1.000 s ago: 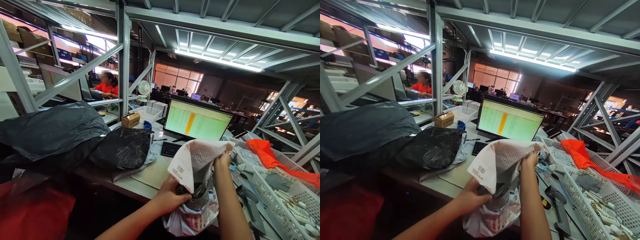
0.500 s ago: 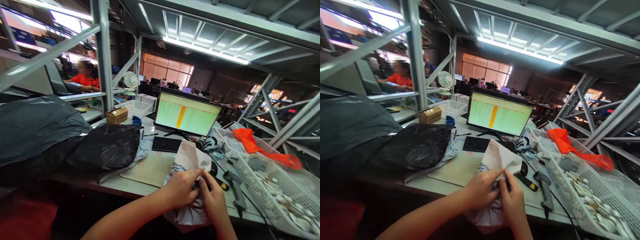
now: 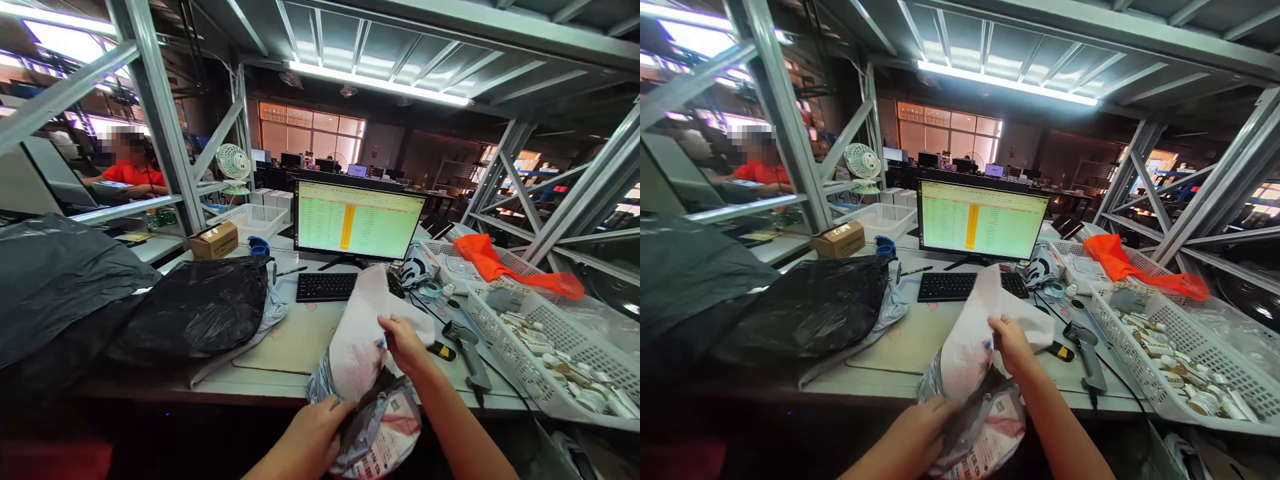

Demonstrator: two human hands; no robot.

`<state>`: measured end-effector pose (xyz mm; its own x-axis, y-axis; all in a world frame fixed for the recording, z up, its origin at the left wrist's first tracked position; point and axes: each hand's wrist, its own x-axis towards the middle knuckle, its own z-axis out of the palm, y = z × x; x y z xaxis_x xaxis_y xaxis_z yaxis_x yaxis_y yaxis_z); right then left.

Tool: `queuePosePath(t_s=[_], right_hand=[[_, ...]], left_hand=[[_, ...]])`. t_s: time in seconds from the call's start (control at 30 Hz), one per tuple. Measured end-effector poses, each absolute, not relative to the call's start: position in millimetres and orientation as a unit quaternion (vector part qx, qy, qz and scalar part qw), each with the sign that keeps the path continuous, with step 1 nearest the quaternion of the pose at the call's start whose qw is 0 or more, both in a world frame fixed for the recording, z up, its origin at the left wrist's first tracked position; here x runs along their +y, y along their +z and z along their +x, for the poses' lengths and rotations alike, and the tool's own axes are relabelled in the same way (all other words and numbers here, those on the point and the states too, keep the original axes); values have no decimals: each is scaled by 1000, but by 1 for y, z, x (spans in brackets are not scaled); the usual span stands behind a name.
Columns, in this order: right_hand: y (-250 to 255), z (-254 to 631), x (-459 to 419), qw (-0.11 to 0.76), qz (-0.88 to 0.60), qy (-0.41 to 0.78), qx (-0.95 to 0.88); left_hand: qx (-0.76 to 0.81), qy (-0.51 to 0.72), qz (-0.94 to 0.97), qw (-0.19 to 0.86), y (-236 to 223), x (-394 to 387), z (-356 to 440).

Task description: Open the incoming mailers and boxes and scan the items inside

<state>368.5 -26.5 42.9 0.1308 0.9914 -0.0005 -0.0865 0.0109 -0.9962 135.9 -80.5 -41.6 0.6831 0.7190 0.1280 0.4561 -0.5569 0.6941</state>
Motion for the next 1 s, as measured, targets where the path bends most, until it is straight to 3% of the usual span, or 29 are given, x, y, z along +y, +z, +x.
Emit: queuePosePath(t_s=[0.07, 0.17, 0.37, 0.47, 0.57, 0.7, 0.83, 1.0], right_hand=[[51, 352, -16, 585, -475, 514, -409], [60, 319, -13, 603, -440, 549, -376], [61, 272, -22, 502, -412, 593, -476], [60, 280, -15, 428, -434, 476, -634], [61, 300, -6, 362, -453, 254, -774], [55, 321, 2, 118, -449, -98, -880], [32, 330, 4, 31, -425, -116, -897], [18, 325, 2, 21, -395, -114, -911]], left_hand=[[398, 223, 850, 265, -42, -82, 127], [480, 365, 768, 218, -32, -74, 120], [494, 443, 641, 384, -10, -37, 139], [471, 443, 645, 408, 0, -20, 143], [411, 402, 705, 415, 10, -10, 133], [412, 357, 768, 336, 20, 0, 107], [439, 372, 767, 282, 20, 7, 85], [405, 356, 785, 307, 15, 4, 79]])
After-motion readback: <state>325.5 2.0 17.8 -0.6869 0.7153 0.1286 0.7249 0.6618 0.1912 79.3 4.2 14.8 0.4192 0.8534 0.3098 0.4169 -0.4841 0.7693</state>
